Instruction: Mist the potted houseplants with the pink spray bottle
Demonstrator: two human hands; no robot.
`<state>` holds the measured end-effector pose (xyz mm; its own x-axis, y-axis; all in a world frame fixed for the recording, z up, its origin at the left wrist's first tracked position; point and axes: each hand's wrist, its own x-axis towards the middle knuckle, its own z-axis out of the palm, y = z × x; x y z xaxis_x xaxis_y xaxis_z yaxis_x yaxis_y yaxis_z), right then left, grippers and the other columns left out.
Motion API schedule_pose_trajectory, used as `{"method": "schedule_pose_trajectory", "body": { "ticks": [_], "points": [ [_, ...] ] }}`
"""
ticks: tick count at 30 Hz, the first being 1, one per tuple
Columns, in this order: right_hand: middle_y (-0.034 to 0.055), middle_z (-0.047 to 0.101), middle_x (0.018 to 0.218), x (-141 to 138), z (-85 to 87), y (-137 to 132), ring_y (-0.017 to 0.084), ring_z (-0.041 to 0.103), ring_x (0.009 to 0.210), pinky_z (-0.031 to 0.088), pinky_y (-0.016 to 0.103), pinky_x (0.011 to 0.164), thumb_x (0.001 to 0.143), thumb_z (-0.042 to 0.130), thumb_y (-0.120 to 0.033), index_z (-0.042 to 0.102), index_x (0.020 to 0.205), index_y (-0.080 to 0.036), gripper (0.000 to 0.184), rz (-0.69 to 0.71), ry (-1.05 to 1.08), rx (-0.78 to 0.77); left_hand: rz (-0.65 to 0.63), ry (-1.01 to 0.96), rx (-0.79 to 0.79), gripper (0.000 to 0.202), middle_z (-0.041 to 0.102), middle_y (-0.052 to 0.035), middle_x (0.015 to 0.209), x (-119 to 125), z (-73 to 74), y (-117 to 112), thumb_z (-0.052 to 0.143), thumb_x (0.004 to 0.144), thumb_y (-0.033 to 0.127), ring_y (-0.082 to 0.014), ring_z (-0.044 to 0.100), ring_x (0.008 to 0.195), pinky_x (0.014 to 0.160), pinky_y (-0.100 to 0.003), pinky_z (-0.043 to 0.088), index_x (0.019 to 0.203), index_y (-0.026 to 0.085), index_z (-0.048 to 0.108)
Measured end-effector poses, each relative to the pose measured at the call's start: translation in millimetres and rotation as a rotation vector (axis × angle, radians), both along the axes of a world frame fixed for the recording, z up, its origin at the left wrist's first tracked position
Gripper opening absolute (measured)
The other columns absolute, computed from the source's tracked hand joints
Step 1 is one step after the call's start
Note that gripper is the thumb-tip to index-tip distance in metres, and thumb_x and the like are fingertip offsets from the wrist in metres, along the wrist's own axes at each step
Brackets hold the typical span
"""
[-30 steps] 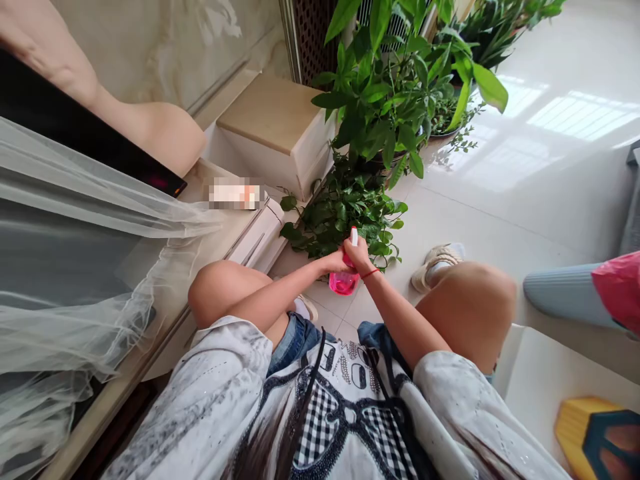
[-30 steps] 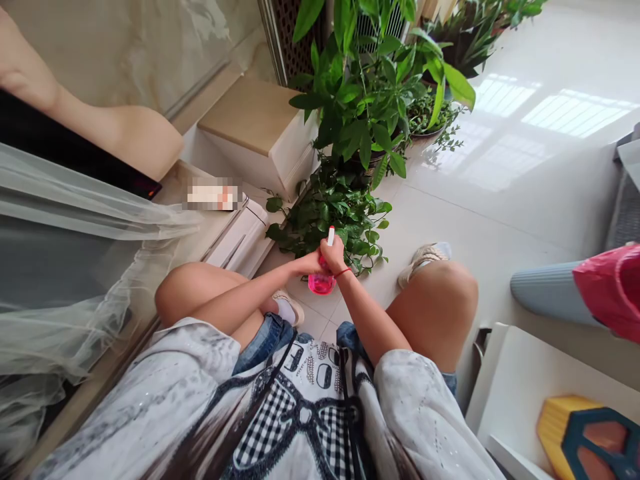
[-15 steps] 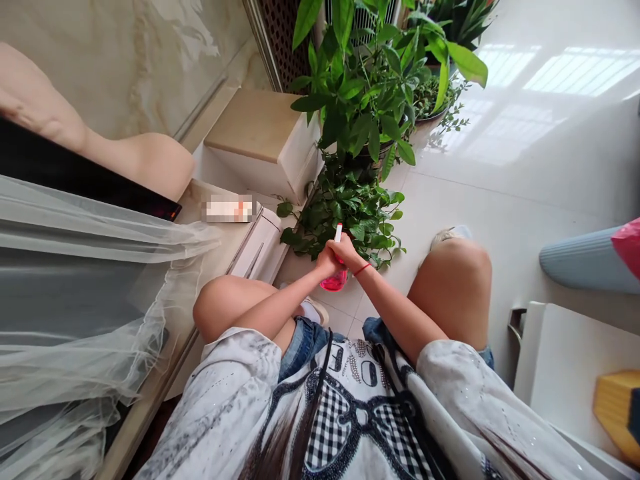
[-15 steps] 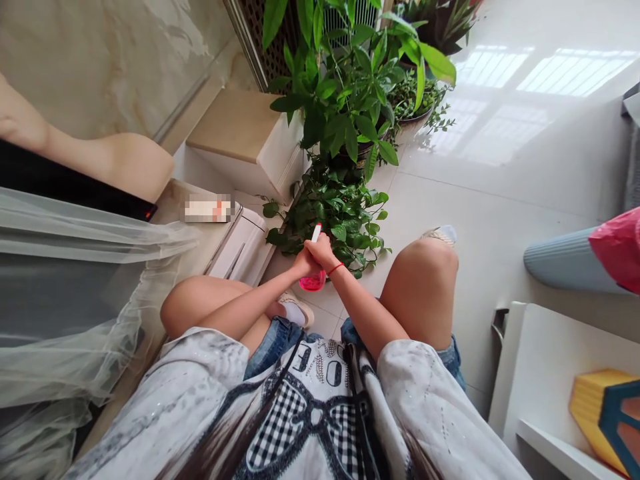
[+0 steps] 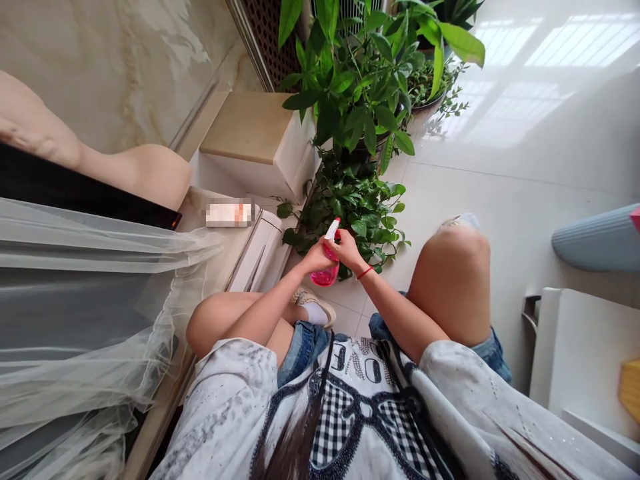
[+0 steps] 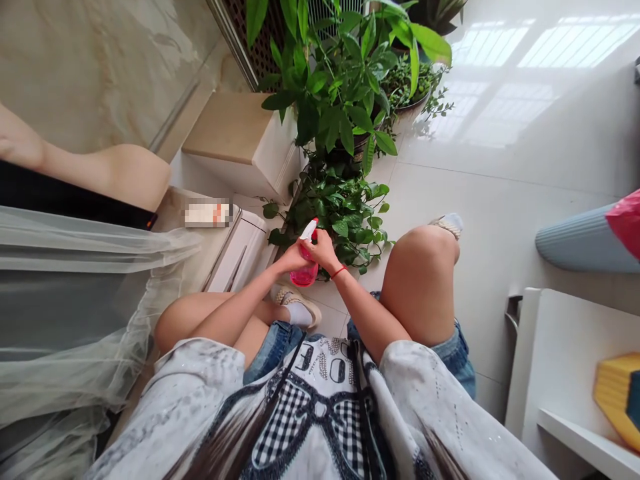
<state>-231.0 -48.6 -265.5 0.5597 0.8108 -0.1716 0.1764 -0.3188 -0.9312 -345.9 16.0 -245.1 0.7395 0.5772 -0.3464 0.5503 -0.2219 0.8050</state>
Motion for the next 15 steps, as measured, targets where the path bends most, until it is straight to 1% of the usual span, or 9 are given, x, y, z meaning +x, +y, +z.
{"method": "schedule_pose_trajectory", "body": {
  "ticks": [2,6,8,11,13,15],
  "points": [
    [0.0090,0.069,0.094,-5,1.7,1,0.024,0.061,0.091,0.049,0.039,0.090,0.080,0.062,-0.037,0.062,0.085,-0.020,0.018,-0.015,-0.015,-0.028,-0.022,0.061,0.014,0.057,0.075,-0.0115,0.111,1,3.2,2,0.078,0.060,0.012,-0.0279,0.071,0.100,0.089,-0.035,0.057,0.115,0.011,0.067],
    [0.0063,0.067,0.082,-9,4.8,0,0.020,0.057,0.076,0.047,0.035,0.077,0.085,0.059,-0.043,0.060,0.078,-0.020,0.025,-0.041,-0.012,-0.072,-0.074,0.069,0.018,0.055,0.076,-0.0106,0.114,5,10.7,1,0.077,0.061,0.012,-0.0267,0.071,0.104,0.090,-0.032,0.056,0.116,0.012,0.068],
    [0.0058,0.068,0.083,-7,6.7,-1,0.019,0.058,0.076,0.046,0.033,0.074,0.085,0.059,-0.043,0.060,0.078,-0.020,0.024,-0.040,-0.002,-0.074,-0.079,0.121,0.019,0.053,0.077,-0.0097,0.109,7,13.3,1,0.077,0.061,0.012,-0.0264,0.071,0.099,0.086,-0.031,0.056,0.114,0.012,0.069],
    [0.0060,0.070,0.089,-4,9.6,0,0.019,0.060,0.083,0.046,0.032,0.077,0.083,0.061,-0.040,0.062,0.081,-0.020,0.021,-0.030,0.010,-0.056,-0.072,0.196,0.045,0.053,0.077,-0.0094,0.103,8,16.3,0,0.077,0.062,0.014,-0.0259,0.072,0.093,0.079,-0.030,0.055,0.114,0.012,0.068],
    [0.0058,0.070,0.089,-2,11.3,2,0.019,0.060,0.084,0.046,0.031,0.078,0.082,0.062,-0.040,0.061,0.081,-0.020,0.020,-0.026,0.018,-0.047,-0.070,0.219,0.075,0.055,0.076,-0.0104,0.106,10,18.9,0,0.077,0.063,0.014,-0.0265,0.071,0.095,0.078,-0.030,0.055,0.116,0.011,0.067],
    [0.0053,0.069,0.086,-2,12.6,3,0.019,0.059,0.081,0.045,0.031,0.076,0.082,0.061,-0.040,0.060,0.079,-0.020,0.020,-0.028,0.026,-0.046,-0.071,0.242,0.098,0.058,0.075,-0.0117,0.111,12,22.8,0,0.078,0.062,0.014,-0.0275,0.071,0.097,0.079,-0.030,0.055,0.119,0.011,0.066]
  ]
}}
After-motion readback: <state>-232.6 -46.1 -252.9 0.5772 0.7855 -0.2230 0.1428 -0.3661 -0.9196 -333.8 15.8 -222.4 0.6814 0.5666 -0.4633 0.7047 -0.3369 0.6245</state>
